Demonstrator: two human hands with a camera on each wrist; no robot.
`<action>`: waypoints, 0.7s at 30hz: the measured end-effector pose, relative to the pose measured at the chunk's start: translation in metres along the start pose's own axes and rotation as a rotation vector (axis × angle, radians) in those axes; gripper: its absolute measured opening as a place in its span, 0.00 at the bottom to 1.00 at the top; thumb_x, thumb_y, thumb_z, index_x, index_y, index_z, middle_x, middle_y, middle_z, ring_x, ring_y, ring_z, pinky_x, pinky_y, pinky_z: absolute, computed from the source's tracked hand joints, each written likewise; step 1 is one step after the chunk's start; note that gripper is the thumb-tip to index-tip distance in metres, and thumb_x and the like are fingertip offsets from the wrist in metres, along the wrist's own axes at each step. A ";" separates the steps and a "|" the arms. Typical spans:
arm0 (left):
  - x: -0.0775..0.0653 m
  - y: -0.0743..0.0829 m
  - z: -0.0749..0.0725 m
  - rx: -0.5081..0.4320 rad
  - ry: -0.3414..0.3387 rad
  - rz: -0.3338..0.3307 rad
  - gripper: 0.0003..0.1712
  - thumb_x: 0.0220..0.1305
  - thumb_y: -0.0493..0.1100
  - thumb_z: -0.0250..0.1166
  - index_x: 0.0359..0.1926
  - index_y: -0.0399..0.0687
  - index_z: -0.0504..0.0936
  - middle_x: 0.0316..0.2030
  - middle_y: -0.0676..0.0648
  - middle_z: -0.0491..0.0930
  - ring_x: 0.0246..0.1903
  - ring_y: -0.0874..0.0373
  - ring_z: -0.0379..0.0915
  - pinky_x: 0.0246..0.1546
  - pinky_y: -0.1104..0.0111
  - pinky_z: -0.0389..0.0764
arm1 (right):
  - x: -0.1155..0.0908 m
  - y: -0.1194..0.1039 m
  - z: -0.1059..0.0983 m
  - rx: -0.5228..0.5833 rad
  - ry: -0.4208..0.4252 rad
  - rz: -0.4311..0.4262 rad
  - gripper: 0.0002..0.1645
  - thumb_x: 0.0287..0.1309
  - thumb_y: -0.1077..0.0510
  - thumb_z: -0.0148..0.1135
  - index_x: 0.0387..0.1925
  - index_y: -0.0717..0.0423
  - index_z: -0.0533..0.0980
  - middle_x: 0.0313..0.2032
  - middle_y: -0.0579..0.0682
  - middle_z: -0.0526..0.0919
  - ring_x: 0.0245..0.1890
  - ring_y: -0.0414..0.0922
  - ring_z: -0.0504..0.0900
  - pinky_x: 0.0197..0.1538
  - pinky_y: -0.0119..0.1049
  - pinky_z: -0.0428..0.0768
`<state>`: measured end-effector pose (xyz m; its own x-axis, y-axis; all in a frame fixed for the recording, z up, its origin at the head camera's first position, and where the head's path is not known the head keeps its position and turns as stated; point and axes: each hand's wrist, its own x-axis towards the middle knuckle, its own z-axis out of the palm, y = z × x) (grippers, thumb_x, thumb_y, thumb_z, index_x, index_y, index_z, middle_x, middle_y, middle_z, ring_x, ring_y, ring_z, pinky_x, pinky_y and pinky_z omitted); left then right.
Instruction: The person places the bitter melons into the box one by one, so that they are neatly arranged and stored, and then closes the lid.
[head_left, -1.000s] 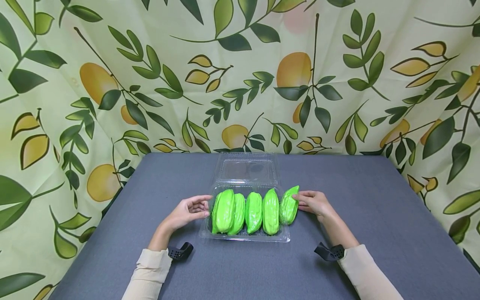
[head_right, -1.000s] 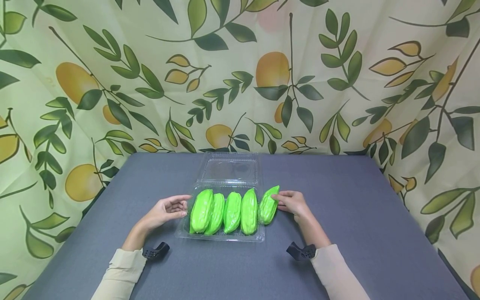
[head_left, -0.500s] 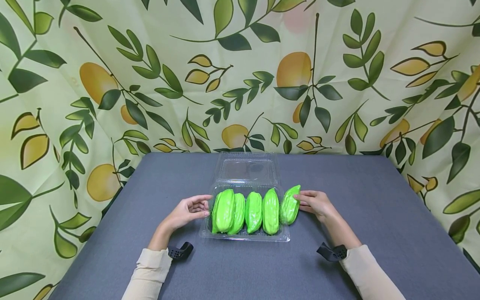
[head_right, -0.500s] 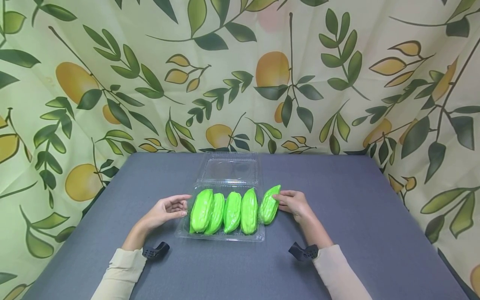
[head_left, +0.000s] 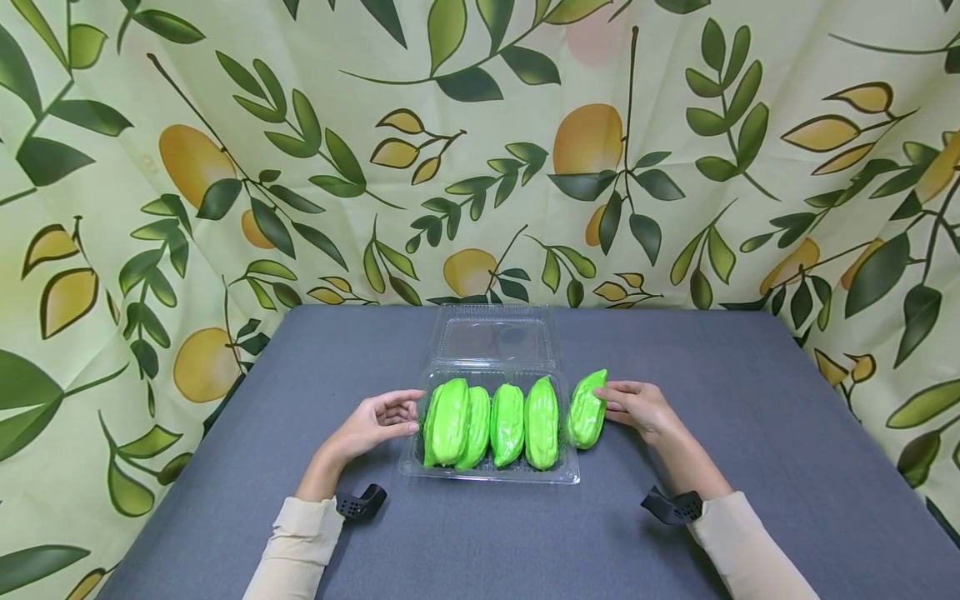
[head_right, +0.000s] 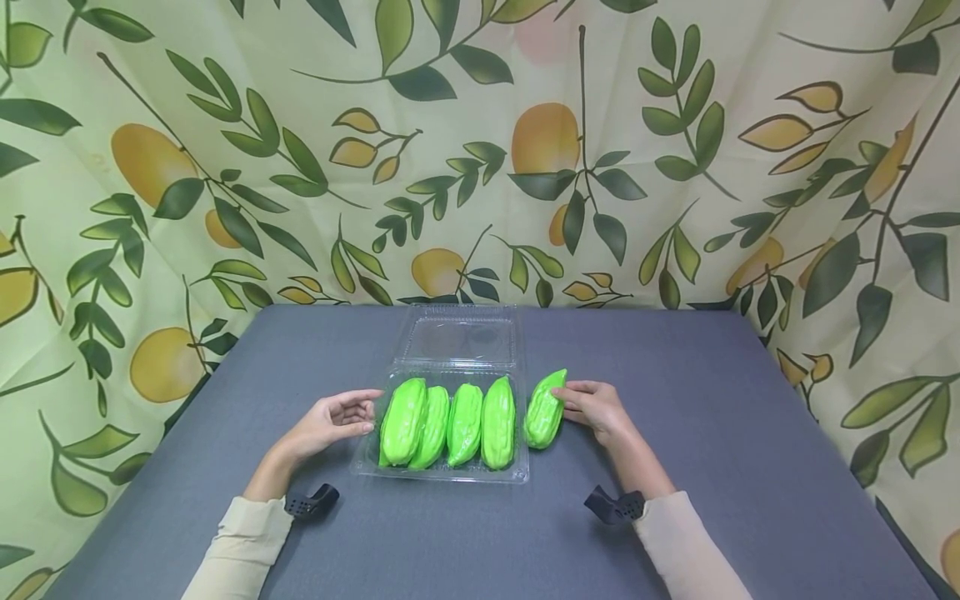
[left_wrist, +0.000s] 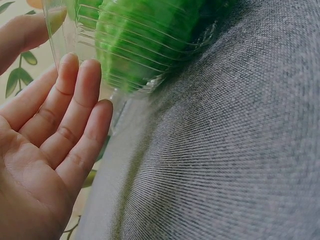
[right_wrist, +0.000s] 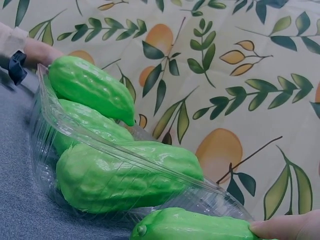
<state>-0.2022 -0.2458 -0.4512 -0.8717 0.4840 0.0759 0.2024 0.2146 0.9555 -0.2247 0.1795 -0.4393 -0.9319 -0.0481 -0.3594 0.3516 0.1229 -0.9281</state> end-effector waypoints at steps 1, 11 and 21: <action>0.000 0.000 0.000 0.001 -0.001 0.001 0.32 0.60 0.34 0.65 0.62 0.23 0.66 0.38 0.55 0.75 0.40 0.71 0.76 0.43 0.78 0.81 | 0.000 0.000 -0.001 -0.005 0.001 0.000 0.39 0.62 0.59 0.62 0.65 0.79 0.58 0.46 0.53 0.76 0.33 0.33 0.78 0.41 0.26 0.85; 0.000 -0.002 0.000 -0.006 0.000 0.008 0.32 0.60 0.33 0.65 0.62 0.23 0.66 0.38 0.56 0.75 0.40 0.72 0.76 0.43 0.79 0.81 | -0.004 0.002 -0.005 -0.053 -0.001 -0.010 0.38 0.62 0.58 0.61 0.64 0.79 0.60 0.43 0.49 0.77 0.34 0.33 0.78 0.42 0.25 0.84; 0.000 -0.001 0.000 -0.013 -0.002 0.009 0.33 0.60 0.33 0.66 0.62 0.23 0.65 0.38 0.56 0.75 0.40 0.72 0.76 0.43 0.79 0.81 | -0.008 0.000 -0.010 -0.057 0.009 -0.023 0.37 0.62 0.58 0.61 0.63 0.79 0.60 0.40 0.46 0.77 0.33 0.32 0.78 0.40 0.24 0.84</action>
<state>-0.2024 -0.2456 -0.4521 -0.8690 0.4878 0.0834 0.2041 0.1996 0.9584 -0.2183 0.1894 -0.4357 -0.9405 -0.0430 -0.3371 0.3248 0.1781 -0.9289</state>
